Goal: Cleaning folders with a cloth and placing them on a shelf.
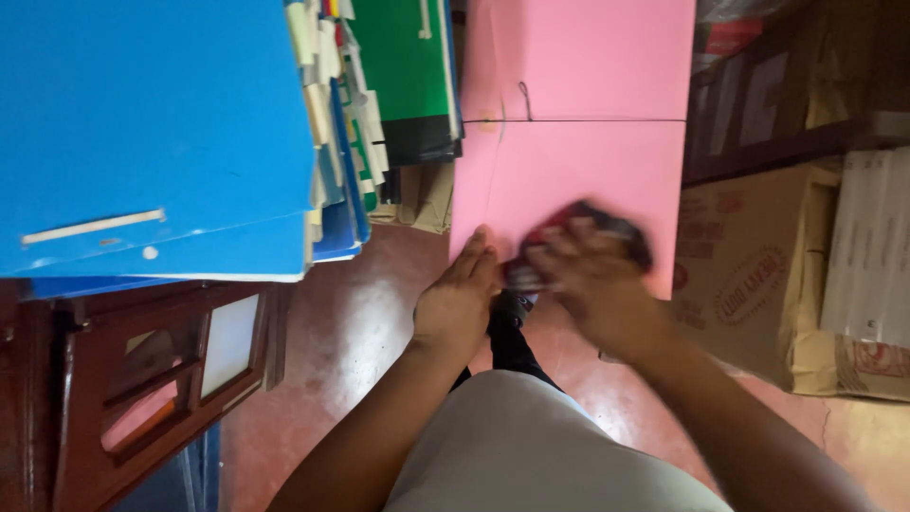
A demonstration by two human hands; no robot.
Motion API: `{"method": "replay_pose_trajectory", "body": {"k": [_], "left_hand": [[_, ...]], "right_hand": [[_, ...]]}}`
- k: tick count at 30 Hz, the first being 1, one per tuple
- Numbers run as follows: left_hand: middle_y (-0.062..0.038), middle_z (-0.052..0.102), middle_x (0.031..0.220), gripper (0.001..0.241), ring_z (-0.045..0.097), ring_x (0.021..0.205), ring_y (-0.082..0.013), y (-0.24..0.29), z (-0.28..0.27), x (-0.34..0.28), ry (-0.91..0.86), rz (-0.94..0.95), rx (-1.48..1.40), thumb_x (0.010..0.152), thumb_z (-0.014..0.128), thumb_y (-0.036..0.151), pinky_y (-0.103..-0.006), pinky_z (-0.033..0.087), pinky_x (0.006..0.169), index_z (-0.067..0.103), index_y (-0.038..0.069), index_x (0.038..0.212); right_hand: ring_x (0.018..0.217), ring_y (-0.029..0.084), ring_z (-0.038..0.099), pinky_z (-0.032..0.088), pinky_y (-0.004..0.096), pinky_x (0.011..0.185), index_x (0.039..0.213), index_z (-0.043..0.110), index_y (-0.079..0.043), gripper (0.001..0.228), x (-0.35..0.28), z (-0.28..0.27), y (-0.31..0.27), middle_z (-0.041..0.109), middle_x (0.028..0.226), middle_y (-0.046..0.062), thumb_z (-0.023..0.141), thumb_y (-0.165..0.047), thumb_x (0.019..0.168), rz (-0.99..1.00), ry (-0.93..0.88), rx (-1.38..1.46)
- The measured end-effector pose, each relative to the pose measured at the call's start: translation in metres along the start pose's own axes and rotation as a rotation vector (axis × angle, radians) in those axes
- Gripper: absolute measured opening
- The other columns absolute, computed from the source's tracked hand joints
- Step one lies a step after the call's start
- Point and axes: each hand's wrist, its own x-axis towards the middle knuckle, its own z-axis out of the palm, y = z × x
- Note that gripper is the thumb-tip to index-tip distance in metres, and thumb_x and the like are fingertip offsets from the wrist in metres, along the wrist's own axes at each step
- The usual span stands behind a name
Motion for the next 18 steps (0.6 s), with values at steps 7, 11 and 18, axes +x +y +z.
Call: {"method": "replay_pose_trajectory", "body": {"k": [7, 11, 18], "left_hand": [[-0.004, 0.054, 0.154, 0.037, 0.065, 0.124, -0.0130, 0.009, -0.011, 0.008, -0.041, -0.015, 0.057, 0.085, 0.069, 0.021, -0.0243, 0.058, 0.091, 0.061, 0.016, 0.121], [-0.008, 0.053, 0.155, 0.049, 0.058, 0.134, -0.0153, 0.013, -0.010, 0.008, -0.133, -0.019, 0.040, 0.083, 0.071, 0.024, -0.0243, 0.057, 0.093, 0.061, 0.011, 0.129], [-0.018, 0.054, 0.151, 0.050, 0.066, 0.124, -0.0232, 0.014, -0.018, 0.012, -0.127, 0.001, 0.014, 0.081, 0.073, 0.016, -0.0283, 0.057, 0.080, 0.059, 0.004, 0.127]], "right_hand": [[0.140, 0.033, 0.052, 0.044, 0.050, 0.112, 0.126, 0.069, -0.026, 0.039, 0.013, 0.027, 0.018, 0.064, 0.144, -0.003, 0.069, -0.025, 0.087, -0.074, 0.097, -0.016], [0.138, 0.037, 0.055, 0.043, 0.048, 0.115, 0.133, 0.070, -0.022, 0.051, -0.004, -0.012, 0.062, 0.067, 0.137, 0.008, 0.064, -0.008, 0.085, 0.094, 0.156, -0.017], [0.128, 0.045, 0.062, 0.050, 0.047, 0.111, 0.133, 0.068, 0.008, 0.051, 0.072, -0.060, 0.099, 0.068, 0.134, 0.028, 0.059, 0.023, 0.086, 0.147, 0.494, -0.107]]}}
